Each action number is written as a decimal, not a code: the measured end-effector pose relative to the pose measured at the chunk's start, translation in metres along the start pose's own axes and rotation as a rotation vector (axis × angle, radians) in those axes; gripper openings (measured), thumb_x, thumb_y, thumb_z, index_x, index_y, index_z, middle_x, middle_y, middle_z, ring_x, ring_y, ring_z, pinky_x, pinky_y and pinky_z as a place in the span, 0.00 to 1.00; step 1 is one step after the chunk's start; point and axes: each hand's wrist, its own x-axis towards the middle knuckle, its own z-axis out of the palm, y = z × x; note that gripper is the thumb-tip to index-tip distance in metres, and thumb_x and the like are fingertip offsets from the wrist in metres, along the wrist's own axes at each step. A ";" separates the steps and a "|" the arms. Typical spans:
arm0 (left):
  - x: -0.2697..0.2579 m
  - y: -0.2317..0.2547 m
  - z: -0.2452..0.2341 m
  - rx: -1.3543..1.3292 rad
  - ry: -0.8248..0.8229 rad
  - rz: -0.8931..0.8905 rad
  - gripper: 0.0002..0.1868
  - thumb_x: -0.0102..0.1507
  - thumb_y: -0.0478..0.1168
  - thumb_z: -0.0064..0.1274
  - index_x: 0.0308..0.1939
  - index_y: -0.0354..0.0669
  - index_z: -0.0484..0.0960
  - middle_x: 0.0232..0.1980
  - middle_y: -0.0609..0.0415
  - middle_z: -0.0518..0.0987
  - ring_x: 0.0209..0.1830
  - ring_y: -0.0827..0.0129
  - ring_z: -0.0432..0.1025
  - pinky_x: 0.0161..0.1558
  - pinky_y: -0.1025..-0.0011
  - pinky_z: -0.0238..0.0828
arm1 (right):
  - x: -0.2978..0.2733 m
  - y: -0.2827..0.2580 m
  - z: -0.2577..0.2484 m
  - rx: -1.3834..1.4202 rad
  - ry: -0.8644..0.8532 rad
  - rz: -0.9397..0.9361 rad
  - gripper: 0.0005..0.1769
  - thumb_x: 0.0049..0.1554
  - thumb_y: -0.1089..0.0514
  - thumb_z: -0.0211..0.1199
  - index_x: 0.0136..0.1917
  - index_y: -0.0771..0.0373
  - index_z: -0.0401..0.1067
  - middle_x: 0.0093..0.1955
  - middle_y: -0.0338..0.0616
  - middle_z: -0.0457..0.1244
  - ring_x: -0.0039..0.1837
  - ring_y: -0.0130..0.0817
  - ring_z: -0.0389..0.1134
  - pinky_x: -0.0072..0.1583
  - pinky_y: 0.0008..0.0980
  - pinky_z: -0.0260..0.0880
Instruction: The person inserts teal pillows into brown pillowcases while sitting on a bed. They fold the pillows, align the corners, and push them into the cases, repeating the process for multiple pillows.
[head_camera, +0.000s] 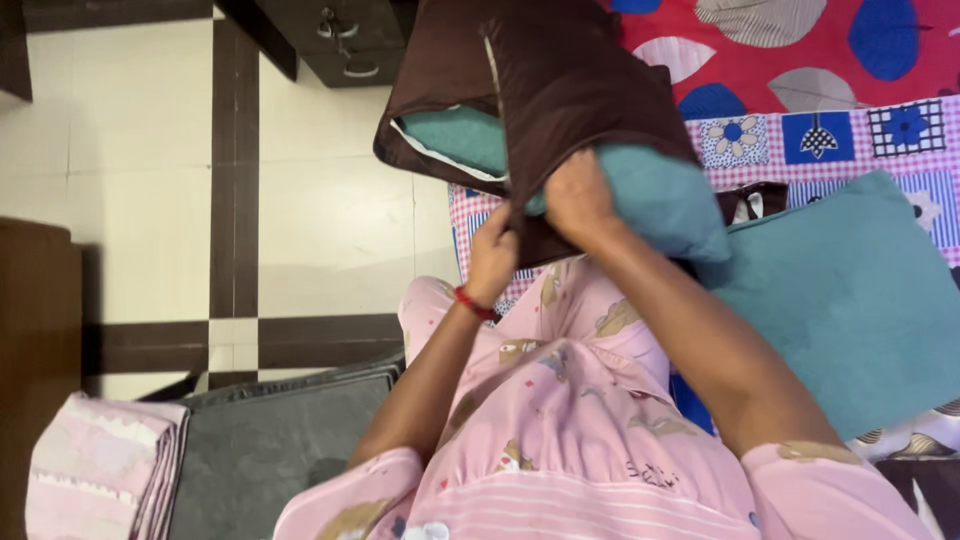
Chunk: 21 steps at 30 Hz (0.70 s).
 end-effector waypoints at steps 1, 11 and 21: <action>0.001 -0.011 -0.014 0.017 0.010 -0.048 0.19 0.59 0.27 0.38 0.51 0.34 0.79 0.37 0.48 0.78 0.38 0.66 0.72 0.44 0.70 0.71 | 0.002 -0.010 0.002 0.007 0.005 -0.032 0.22 0.35 0.63 0.65 0.45 0.71 0.76 0.51 0.63 0.66 0.56 0.58 0.64 0.58 0.48 0.63; -0.035 -0.138 -0.052 0.200 0.146 -0.419 0.13 0.59 0.28 0.43 0.46 0.35 0.78 0.43 0.44 0.81 0.46 0.56 0.75 0.52 0.65 0.71 | -0.151 0.076 0.021 0.505 0.547 0.427 0.20 0.63 0.63 0.64 0.68 0.61 0.70 0.68 0.50 0.64 0.72 0.48 0.64 0.75 0.46 0.63; -0.044 0.008 0.054 0.693 -0.155 0.595 0.31 0.62 0.33 0.44 0.71 0.44 0.67 0.76 0.39 0.61 0.79 0.44 0.49 0.77 0.46 0.38 | -0.215 0.172 0.139 2.071 0.169 1.254 0.26 0.66 0.45 0.51 0.69 0.61 0.67 0.66 0.44 0.67 0.66 0.37 0.68 0.67 0.41 0.69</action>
